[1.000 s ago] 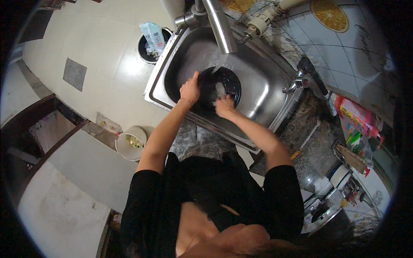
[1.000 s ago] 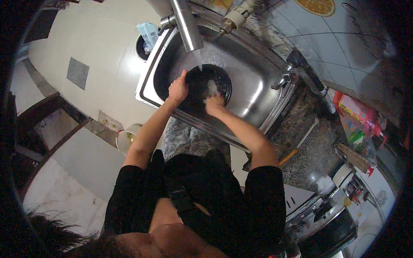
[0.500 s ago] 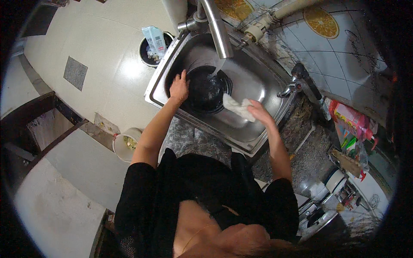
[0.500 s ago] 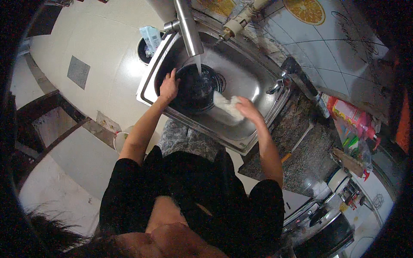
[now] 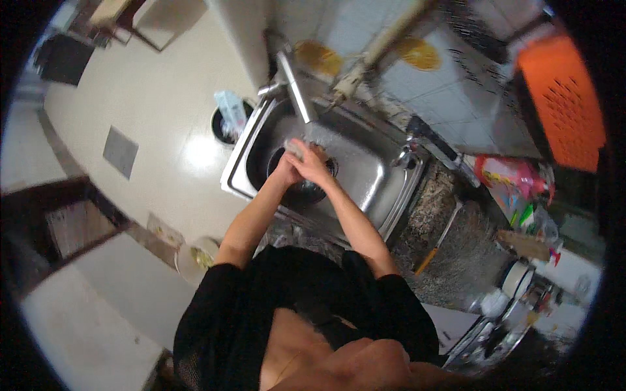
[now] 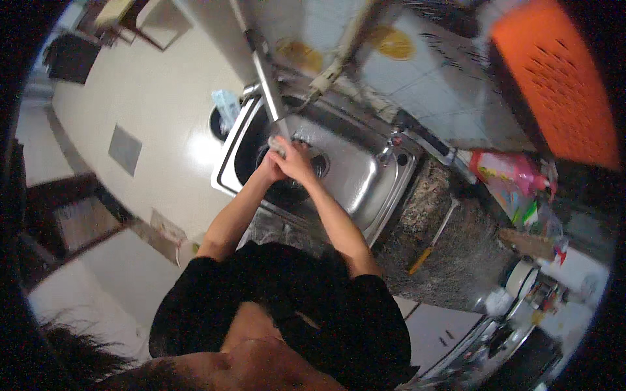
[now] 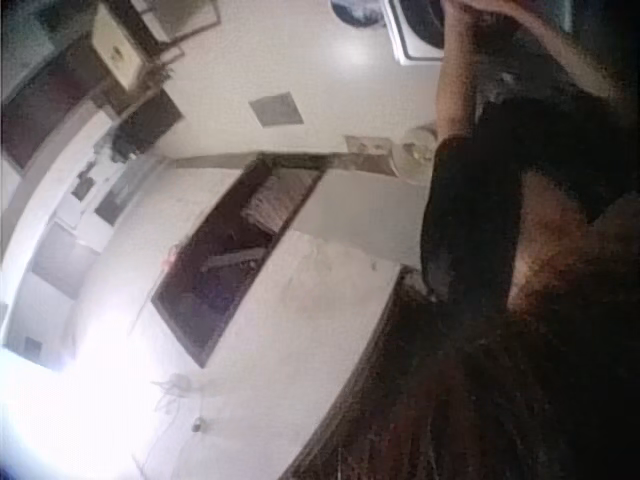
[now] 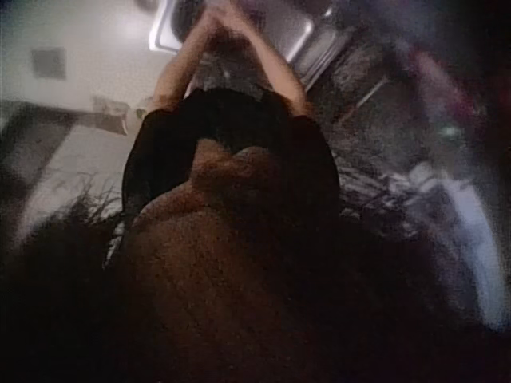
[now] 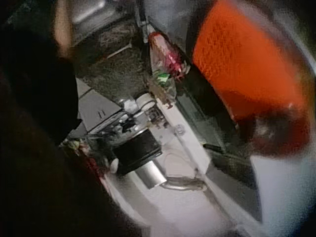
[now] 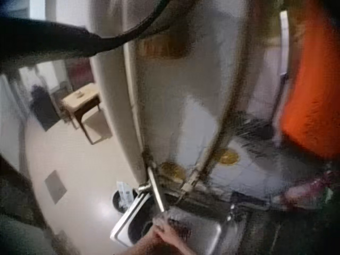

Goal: The person cleans the kitchen by rinsing a bowl and a ladle in the sink and then wiping the countertop with a cloth.

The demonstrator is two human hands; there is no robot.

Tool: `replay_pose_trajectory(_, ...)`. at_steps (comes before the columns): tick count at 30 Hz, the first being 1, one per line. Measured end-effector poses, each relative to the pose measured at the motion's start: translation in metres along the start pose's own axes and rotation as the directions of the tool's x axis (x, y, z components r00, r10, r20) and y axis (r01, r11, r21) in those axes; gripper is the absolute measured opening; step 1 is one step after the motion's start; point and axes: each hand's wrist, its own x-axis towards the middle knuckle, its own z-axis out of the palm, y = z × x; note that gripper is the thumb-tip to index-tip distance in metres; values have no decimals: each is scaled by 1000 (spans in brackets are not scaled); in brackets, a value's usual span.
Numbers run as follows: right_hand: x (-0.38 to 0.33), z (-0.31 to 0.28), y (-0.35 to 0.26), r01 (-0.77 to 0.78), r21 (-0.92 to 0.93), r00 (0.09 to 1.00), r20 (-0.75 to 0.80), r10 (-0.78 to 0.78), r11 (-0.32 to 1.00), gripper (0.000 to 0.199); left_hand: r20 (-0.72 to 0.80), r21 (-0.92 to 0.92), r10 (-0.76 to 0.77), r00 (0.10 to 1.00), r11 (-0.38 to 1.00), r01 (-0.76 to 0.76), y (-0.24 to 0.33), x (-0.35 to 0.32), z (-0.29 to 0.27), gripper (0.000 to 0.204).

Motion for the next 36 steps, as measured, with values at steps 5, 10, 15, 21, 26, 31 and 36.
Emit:
replay_pose_trajectory(5, 17, 34, 17, -292, 313, 917, -175, 357, 904, 36, -250, 154, 9, 968, 988, 31, 16, -14, 3, 61)
replay_pose_trajectory(10, 2, 33, -6, -259, 484, 853, -292, 433, 836, 32, -28, 143, -6, 1000, 990, 10, 33, 9, -2, 53)
replay_pose_trajectory(15, -17, 35, -40, -13, 404, 902, -391, 185, 915, 26, -8, 132, 9, 1000, 991, -8, 32, -1, 26, 44)
replay_pose_trajectory(21, 19, 27, -31, -448, 314, 549, -642, 535, 837, 21, -66, 115, -154, 986, 980, 161, 15, -13, 58, 47)
replay_pose_trajectory(26, -3, 32, -21, -249, 408, 860, -324, 394, 878, 20, 137, 203, -253, 958, 953, 223, 51, 8, -18, 45)
replay_pose_trajectory(31, -86, -44, 64, -400, 563, 866, -25, 499, 723, 30, -108, 515, 26, 994, 857, 33, 27, -19, -26, 39)
replay_pose_trajectory(36, -265, -194, 176, -619, 316, 274, -770, 576, 719, 18, -198, 977, 461, 865, 168, 134, 24, -56, -6, 34)
